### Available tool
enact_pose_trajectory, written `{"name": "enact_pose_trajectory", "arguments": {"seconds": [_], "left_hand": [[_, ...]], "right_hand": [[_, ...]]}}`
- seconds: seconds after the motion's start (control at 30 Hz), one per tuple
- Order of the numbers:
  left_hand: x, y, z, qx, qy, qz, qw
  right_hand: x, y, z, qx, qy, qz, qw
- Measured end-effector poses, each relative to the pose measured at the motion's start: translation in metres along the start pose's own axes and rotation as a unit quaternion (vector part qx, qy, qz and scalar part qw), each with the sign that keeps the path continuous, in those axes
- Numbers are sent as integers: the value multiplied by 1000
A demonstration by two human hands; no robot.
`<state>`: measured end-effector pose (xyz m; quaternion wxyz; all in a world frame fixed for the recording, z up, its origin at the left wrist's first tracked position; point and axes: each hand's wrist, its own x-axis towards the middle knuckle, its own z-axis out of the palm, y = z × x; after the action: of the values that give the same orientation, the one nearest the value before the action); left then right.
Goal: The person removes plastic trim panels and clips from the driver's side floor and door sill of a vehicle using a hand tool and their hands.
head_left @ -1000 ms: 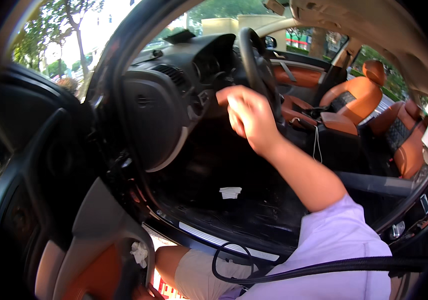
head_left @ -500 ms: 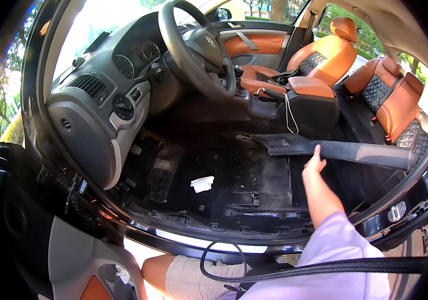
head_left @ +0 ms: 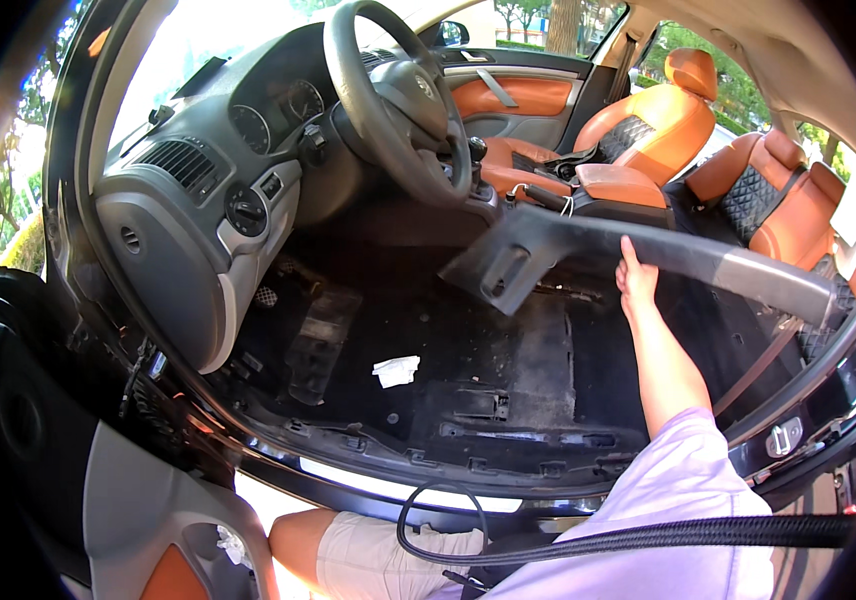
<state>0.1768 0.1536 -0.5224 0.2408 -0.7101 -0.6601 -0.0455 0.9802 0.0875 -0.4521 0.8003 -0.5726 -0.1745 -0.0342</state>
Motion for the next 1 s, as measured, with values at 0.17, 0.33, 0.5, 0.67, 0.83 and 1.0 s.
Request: {"name": "enact_pose_trajectory", "arguments": {"seconds": [0.17,0.33,0.5,0.67,0.83,1.0], "left_hand": [[-3,-6,2,4,4,-8,1000],[-5,-5,8,3,2,-3,1000],[-2,-7,2,-43,-63,-2,997],[-8,-17,25,-66,44,38,996],[8,-5,8,-50,-44,14,998],[7,-1,8,-53,-133,-6,990]], "right_hand": [[35,-27,68,91,-7,-30,995],[91,-79,98,165,42,-84,982],[154,-107,105,215,94,-130,963],[200,-117,116,232,135,-151,951],[255,-89,161,174,167,-193,951],[301,-23,252,-133,-183,220,949]]}}
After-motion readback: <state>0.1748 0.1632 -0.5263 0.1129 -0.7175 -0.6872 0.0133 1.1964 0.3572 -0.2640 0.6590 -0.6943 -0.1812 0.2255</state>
